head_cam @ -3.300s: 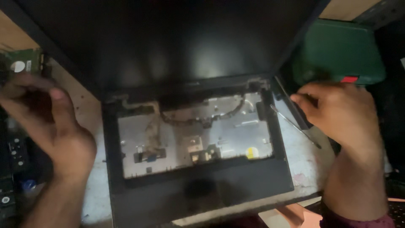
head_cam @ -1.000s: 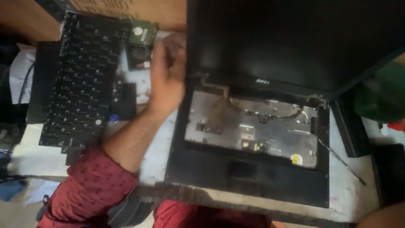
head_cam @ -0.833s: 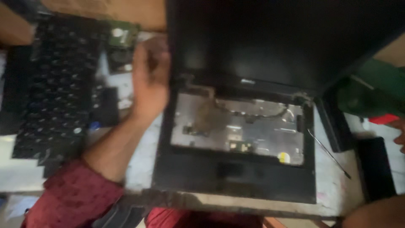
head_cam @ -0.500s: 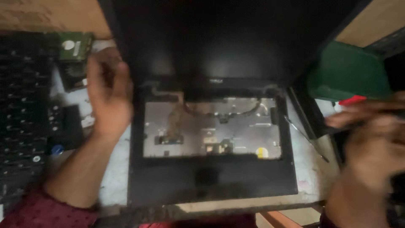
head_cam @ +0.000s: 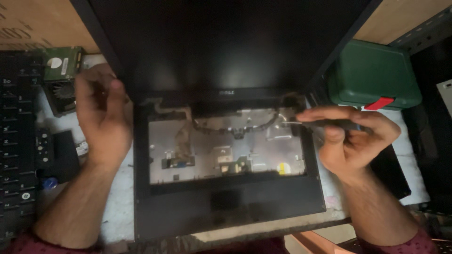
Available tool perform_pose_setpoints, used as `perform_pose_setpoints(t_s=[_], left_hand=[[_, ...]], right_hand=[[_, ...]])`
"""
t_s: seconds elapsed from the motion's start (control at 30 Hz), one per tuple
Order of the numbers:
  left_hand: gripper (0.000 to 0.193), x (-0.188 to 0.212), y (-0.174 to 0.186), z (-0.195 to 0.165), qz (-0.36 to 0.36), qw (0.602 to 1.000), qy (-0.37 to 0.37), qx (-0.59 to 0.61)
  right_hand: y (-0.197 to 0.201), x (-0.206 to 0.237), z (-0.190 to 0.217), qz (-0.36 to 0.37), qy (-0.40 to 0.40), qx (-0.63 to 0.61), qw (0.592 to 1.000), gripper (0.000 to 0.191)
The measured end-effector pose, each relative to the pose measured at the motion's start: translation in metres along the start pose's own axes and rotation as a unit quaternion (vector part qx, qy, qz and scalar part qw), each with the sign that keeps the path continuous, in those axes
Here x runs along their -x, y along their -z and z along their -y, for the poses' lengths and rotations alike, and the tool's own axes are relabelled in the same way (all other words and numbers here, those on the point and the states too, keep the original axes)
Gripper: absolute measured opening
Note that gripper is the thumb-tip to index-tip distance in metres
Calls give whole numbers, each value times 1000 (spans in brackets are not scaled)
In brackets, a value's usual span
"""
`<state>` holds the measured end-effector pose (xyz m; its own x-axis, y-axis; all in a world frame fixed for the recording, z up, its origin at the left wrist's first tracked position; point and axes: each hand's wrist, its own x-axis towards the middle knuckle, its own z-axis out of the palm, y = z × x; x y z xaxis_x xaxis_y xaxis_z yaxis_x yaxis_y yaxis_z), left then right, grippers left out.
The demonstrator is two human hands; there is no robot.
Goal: The person works on a partially disassembled laptop at a workbench, using a screwdriver to unscrew and pry internal components from the chassis. They lift out parts, handle small screws and connectors by hand, and continue loosening and removing components from the laptop body.
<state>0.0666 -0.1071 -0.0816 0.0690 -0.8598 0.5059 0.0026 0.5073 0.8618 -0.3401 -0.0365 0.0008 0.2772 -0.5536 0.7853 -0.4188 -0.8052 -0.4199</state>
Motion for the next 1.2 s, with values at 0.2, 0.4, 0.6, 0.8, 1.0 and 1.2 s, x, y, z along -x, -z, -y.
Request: perform_pose_setpoints(t_s=[0.2, 0.4, 0.6, 0.8, 1.0, 1.2], left_hand=[[10, -1, 1, -3, -1, 999, 13, -33], [13, -1, 3, -7, 13, 996, 11, -92], [14, -3, 2, -6, 16, 999, 7, -51], [12, -1, 1, -4, -7, 998, 19, -62], [12, -2, -2, 2, -21, 1000, 11, -2], [10, -2, 0, -5, -18, 998, 36, -58]], right_hand=[[-1, 7, -5, 41, -26, -24, 999, 28], [1, 8, -1, 64, -55, -17, 996, 28], [5, 5, -5, 80, -92, -71, 990, 29], [13, 0, 1, 68, -183, -131, 972, 29], [8, 0, 14, 53, -215, -15, 975, 28], [11, -17, 17, 116, -172, -50, 977, 28]])
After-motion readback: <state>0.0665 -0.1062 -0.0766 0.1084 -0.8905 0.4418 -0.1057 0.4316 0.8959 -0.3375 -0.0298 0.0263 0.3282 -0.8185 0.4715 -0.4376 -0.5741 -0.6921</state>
